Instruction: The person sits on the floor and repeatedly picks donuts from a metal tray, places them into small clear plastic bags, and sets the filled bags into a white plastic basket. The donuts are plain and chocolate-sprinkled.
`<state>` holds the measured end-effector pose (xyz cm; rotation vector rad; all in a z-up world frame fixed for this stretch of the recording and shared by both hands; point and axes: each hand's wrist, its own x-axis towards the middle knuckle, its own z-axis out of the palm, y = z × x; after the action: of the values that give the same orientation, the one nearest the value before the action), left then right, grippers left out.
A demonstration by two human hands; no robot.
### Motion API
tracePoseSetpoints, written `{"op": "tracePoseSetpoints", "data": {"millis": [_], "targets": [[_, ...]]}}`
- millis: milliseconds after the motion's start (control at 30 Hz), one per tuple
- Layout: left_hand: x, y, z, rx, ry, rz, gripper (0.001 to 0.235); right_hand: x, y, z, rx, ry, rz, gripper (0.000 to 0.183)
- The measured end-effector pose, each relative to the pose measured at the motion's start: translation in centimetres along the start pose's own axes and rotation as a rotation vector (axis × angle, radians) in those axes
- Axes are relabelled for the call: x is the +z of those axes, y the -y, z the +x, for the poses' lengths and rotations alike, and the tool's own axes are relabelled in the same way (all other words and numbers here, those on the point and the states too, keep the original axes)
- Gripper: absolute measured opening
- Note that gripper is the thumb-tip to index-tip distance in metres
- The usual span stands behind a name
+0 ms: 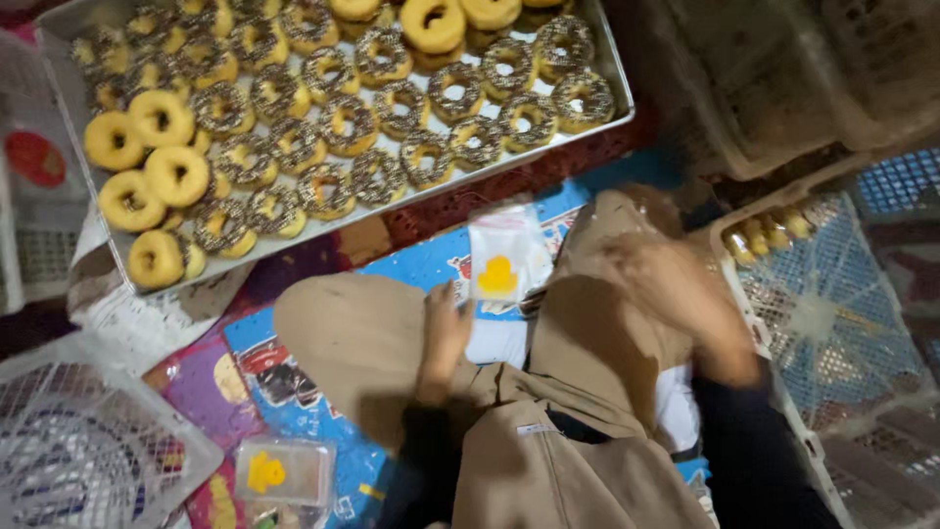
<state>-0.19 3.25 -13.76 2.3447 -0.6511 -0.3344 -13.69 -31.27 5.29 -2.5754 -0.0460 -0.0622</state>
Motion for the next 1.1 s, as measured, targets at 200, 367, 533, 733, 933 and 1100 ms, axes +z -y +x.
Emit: {"op": "tracePoseSetpoints", "data": {"millis": [200, 367, 533, 733, 933, 1100], "targets": [[7.9, -1.0, 1.5, -0.098, 0.155, 0.160, 0.077, 21.5, 1.6, 13.6, 0.187, 0.126, -0.377, 0.048], [6.5, -1.3, 2.1, -0.268, 0.228, 0.042, 0.054, 25.8, -2.1, 13.4, 0.204, 0.249, -0.423, 0.026], [0.0, -5.4, 4.4, -0.061, -0.389, -0.380, 0.048, 19.8, 3.0, 11.5, 0.009, 0.255, -0.440, 0.013], [-8.8, -17.6, 3.3, 0.011, -0.034, -0.638, 0.036, 8.1, 11.4, 8.3, 0.109, -0.047, -0.532, 0.026], [-14.6, -19.6, 3.3, 0.248, -0.418, -1.196, 0.074, 5.2, 15.0, 11.6, 0.167, -0.104, -0.097, 0.089], [-16.8, -7.8, 6.5, -0.108, -0.656, -1.982, 0.022, 2.6, 13.0, 23.4, -0.417, 0.608, 0.477, 0.047]]}}
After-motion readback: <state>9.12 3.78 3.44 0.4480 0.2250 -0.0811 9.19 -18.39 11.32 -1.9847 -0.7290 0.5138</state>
